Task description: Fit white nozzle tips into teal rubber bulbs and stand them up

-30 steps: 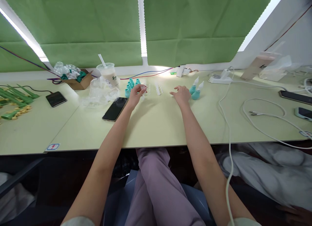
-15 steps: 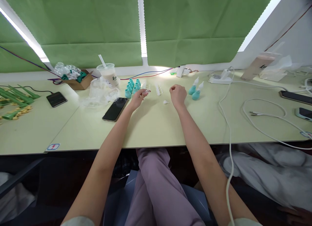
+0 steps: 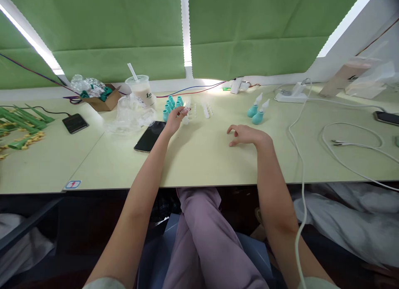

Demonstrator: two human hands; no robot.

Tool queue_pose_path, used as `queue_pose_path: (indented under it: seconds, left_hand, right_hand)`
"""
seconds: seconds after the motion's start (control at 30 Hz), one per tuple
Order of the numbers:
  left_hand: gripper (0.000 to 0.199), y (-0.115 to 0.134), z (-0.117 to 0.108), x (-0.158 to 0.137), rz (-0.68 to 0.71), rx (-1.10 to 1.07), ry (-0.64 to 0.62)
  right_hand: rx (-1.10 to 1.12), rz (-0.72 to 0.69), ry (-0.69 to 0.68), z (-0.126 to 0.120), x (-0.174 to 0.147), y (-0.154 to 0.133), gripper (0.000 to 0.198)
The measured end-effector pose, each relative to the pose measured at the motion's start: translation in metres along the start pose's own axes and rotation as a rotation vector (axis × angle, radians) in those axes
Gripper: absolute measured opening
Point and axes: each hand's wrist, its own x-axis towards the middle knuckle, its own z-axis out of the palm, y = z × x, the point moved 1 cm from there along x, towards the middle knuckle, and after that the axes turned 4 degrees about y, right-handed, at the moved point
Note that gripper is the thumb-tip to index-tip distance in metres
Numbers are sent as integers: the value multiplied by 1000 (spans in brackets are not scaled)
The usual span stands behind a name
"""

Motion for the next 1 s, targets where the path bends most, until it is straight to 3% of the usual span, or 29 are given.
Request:
queue_pose_path:
  seconds: [0.1,0.33,0.43,0.53,0.63,0.8,0.87,1.0]
  left_hand:
    - [41,-5,-1,3,-10,-18,20]
    - [32,-6,2,2,-17,-48,6]
    - [25,-9,4,2,-31,-48,16]
    - [25,-12,7,3,-48,-43,43]
    - [27,-10,9,3,-19,5,90]
    - [25,-1,10,-2,52,95,137]
    - [21,1,10,-4,59,133,138]
    - [17,2,9,-7,80,174,125]
  right_hand:
    - [71,-7,62,8,-5,14,42]
    - [76,201,413,11,-1,43,36]
    - [72,326,462,11,-3,53,18]
    - [140,375,497,6,-5,50,15]
    - [345,228,540,-2,6,26,14]
    - [928,-261,491,-1,56,-48,16]
    - [1017,-333,513,6,77,-73,20]
    - [1133,-320,637,25,101,-96,20]
